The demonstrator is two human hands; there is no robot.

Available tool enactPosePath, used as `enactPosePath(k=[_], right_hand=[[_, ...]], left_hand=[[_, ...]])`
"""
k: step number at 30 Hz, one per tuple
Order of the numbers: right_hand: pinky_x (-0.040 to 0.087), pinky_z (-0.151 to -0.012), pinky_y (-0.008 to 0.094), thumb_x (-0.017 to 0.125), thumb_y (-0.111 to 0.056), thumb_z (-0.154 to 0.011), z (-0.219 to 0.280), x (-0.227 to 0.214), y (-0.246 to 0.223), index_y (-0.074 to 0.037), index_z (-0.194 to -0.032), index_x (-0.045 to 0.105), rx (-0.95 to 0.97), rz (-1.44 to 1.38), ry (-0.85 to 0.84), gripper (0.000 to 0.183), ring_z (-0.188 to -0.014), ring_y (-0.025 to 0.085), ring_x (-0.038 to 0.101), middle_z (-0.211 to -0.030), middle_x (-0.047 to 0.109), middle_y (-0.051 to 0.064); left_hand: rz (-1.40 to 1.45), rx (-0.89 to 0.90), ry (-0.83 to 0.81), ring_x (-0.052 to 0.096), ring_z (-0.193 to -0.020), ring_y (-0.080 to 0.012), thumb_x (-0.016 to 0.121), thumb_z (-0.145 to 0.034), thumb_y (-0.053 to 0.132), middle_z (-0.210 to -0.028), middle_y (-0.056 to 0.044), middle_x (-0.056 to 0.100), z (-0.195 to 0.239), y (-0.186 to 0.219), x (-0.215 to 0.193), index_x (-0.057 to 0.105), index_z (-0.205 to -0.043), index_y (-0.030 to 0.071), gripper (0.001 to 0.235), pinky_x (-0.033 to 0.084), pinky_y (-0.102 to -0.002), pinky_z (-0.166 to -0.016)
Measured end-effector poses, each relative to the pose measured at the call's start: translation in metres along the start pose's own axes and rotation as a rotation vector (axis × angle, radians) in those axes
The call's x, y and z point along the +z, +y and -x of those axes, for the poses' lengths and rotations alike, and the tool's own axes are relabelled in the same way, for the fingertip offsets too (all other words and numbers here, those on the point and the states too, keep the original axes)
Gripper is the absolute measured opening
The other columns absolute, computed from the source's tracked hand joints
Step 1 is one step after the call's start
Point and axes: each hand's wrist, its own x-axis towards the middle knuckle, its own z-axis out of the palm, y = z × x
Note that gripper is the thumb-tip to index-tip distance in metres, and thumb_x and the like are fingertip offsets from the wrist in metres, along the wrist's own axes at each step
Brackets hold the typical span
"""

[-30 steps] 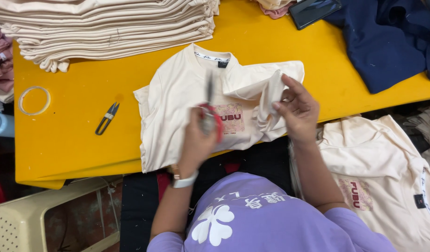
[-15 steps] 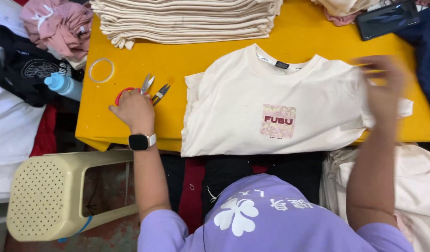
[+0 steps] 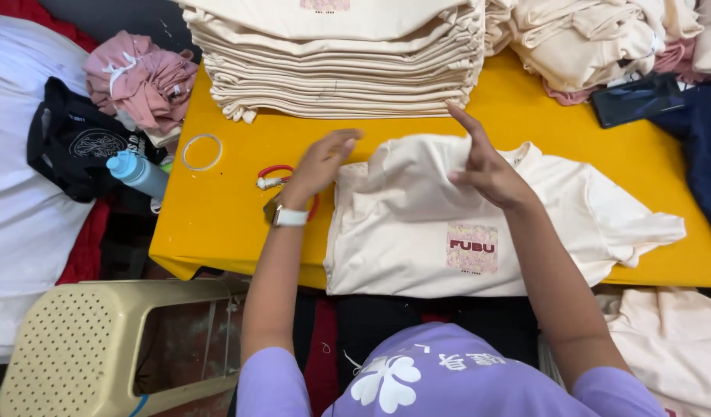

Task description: The person trims loose threads and tags from a cream-colored sweatshirt using a seam ripper and scissors. They work on the collar area and the sleeve cuff, cutting away excess fabric and threads before folding the garment.

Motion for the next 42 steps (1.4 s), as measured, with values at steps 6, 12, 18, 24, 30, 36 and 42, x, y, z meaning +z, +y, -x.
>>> enactPosePath(k=[6,12,18,24,30,36,42], right_hand=[[0.035,-0.081,0.02,0.065,0.013,-0.08,-0.001,-0.019,-0.022,-0.018,-0.167,0.017,-0.033,0.132,0.002,0.105,-0.097,0.003,0.037,-0.152,0.034,0.001],[0.026,-0.037,0.016,0.059,0.004,-0.088,-0.048,-0.035,-0.005,-0.02,-0.161,0.021,-0.082,0.261,0.078,0.086,-0.05,0.006,0.025,-0.166,0.013,0.019],[0.043,-0.098,0.049,0.086,-0.016,-0.089,-0.059,-0.015,0.092,-0.002,-0.127,0.058,-0.473,1.197,0.455,0.049,-0.109,0.042,0.058,-0.115,0.059,0.018],[0.013,-0.121,0.067,0.059,-0.094,-0.068,-0.058,0.086,0.08,-0.012,-0.164,0.028,0.302,1.441,-0.092,0.13,-0.156,0.044,0.014,-0.173,0.02,0.008],[0.005,-0.122,0.063,0.067,-0.078,-0.08,-0.061,0.044,0.101,-0.011,-0.161,0.036,0.25,1.146,-0.105,0.11,-0.158,0.041,0.008,-0.171,0.026,0.007],[0.043,-0.093,0.028,0.066,-0.014,-0.109,0.01,-0.065,0.051,-0.01,-0.137,0.058,-0.23,0.388,0.503,0.029,-0.103,0.016,0.049,-0.121,0.059,0.009],[0.039,-0.094,0.054,0.071,-0.025,-0.085,0.117,0.005,0.018,-0.014,-0.13,0.065,-0.232,0.869,-0.283,0.046,-0.124,0.043,0.055,-0.138,0.062,0.016]], left_hand=[[0.336,-0.34,-0.668,0.063,-0.116,-0.0303,0.06,-0.098,0.047,-0.124,-0.012,0.069,-0.065,-0.115,0.063,0.07,-0.13,0.011,0.05,0.042,-0.048,-0.107],[-0.111,-0.332,-0.395,0.061,-0.085,-0.0113,0.079,-0.08,0.033,-0.094,0.002,0.07,-0.038,-0.063,-0.076,0.07,-0.098,0.007,0.032,0.046,-0.025,-0.074],[-0.203,-0.447,0.278,0.068,-0.066,-0.0175,0.087,-0.069,0.034,-0.071,0.0,0.068,-0.037,-0.195,-0.036,0.076,-0.09,0.018,0.029,0.049,-0.03,-0.059],[-0.724,-0.167,0.316,0.072,-0.079,-0.0499,0.053,-0.096,0.006,-0.085,-0.026,0.069,0.006,-0.073,-0.022,0.044,-0.125,0.011,0.031,0.054,-0.061,-0.068],[-0.583,-0.144,0.548,0.07,-0.096,-0.0511,0.068,-0.092,0.006,-0.115,-0.026,0.071,-0.002,-0.038,0.013,0.048,-0.131,0.007,0.044,0.055,-0.063,-0.079],[0.142,0.144,0.052,0.077,-0.077,-0.0255,0.059,-0.099,0.01,-0.096,-0.009,0.072,0.006,0.081,0.095,0.058,-0.128,0.018,0.029,0.063,-0.037,-0.069],[0.23,-0.209,0.003,0.067,-0.118,-0.0392,0.053,-0.107,0.033,-0.127,-0.019,0.067,-0.011,-0.02,0.165,0.046,-0.134,0.014,0.033,0.052,-0.055,-0.102]])
